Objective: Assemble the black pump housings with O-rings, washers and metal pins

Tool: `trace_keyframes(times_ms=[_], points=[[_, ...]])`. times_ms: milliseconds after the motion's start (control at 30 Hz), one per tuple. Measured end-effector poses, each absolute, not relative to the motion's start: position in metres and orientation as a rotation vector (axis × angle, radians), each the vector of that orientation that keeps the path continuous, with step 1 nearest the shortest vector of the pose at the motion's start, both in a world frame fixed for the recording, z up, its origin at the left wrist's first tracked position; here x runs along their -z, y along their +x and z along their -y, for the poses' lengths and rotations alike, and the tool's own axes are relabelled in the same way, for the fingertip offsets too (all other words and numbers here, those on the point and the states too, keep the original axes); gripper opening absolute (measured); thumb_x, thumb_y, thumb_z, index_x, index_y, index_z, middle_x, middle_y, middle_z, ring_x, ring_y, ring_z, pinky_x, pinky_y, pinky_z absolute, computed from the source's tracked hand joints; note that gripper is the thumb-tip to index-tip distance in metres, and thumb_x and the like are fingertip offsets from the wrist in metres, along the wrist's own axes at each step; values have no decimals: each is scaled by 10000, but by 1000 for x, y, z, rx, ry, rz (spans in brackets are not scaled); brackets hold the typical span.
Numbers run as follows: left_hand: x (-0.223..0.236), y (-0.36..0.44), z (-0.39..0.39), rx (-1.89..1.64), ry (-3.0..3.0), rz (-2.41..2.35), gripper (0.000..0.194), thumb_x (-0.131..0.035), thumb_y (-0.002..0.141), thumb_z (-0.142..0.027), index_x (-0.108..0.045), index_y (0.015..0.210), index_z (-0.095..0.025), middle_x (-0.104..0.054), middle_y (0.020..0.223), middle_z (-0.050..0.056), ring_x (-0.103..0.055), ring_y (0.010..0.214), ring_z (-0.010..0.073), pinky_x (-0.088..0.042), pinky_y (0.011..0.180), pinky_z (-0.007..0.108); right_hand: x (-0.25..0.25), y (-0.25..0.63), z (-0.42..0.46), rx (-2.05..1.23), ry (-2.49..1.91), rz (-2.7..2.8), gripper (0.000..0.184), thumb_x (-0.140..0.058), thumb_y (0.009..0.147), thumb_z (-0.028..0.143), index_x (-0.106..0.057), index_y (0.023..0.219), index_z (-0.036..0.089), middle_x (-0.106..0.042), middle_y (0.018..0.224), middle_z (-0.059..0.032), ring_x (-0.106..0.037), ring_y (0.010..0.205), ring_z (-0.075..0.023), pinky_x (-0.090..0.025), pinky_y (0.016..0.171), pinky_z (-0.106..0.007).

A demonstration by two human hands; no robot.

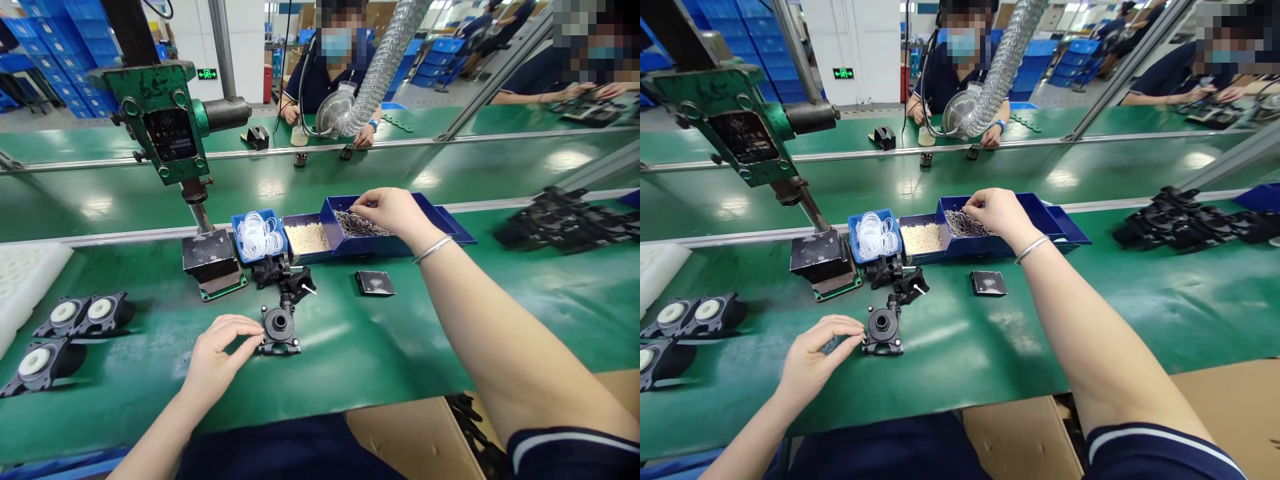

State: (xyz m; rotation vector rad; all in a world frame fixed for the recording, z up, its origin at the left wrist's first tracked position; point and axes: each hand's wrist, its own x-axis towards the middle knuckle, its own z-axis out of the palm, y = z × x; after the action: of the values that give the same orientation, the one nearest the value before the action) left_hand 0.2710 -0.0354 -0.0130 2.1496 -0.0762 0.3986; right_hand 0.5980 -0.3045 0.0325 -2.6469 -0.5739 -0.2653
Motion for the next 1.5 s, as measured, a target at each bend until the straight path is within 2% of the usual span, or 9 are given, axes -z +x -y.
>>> trace_keyframes(times_ms=[233,400,533,700,967,1133,1267,1333,1500], points=[[18,274,36,-624,2414,498,173,-677,886,-88,-663,1016,-201,-753,936,18,-701,929,159,-495,897,353,-37,588,313,359,-2502,517,143,-664,790,261,-782,817,185,-772,802,-62,-686,697,-213,-493,655,-297],[23,269,34,-673,2492,612,275,-658,874,-36,-630,1115,-166,-735,1012,74,-681,995,188,-481,951,409,-54,555,307,383,-2169,466,203,-641,855,299,-777,932,169,-765,756,-57,-678,593,-172,-530,595,-282],[27,270,33,-713,2478,651,320,-698,838,-34,-627,1129,-149,-733,1015,92,-685,995,198,-501,945,410,-51,489,287,164,-1893,663,201,-661,885,337,-755,982,188,-759,778,-29,-684,613,-144,-573,629,-276],[28,273,30,-764,2494,729,353,-709,827,-37,-619,1147,-154,-749,1014,88,-702,1007,198,-514,947,400,-3,420,264,-173,-1787,744,140,-685,897,314,-717,979,206,-768,863,-29,-709,728,-164,-575,670,-286],[31,273,28,-747,2540,746,375,-671,854,-48,-607,1190,-203,-754,1044,89,-706,1016,202,-522,941,406,24,399,252,-14,-1877,806,66,-649,929,273,-675,897,221,-727,837,-22,-668,732,-169,-553,690,-295],[39,270,31,-775,2511,690,409,-690,840,-39,-580,1206,-186,-744,1031,96,-696,973,197,-531,924,410,26,397,250,139,-1909,1111,113,-540,988,211,-622,911,220,-690,894,-59,-656,851,-193,-563,784,-348],[45,268,31,-770,2536,667,434,-684,847,-44,-564,1233,-202,-735,1035,92,-690,945,191,-536,910,405,24,397,260,245,-2000,1325,133,-523,989,182,-632,1063,198,-690,1046,-111,-652,979,-222,-568,875,-397],[47,267,32,-796,2518,601,445,-696,849,-68,-543,1246,-198,-733,1036,96,-689,947,191,-543,901,393,20,396,267,325,-2026,1280,224,-533,976,159,-610,1181,208,-689,1119,-116,-653,1038,-229,-562,915,-410],[42,268,34,-848,2526,625,373,-682,849,-71,-577,1175,-217,-733,989,88,-695,888,188,-561,849,380,16,391,279,367,-1994,1049,215,-531,966,125,-611,1124,247,-702,998,-75,-675,968,-218,-573,851,-393]])
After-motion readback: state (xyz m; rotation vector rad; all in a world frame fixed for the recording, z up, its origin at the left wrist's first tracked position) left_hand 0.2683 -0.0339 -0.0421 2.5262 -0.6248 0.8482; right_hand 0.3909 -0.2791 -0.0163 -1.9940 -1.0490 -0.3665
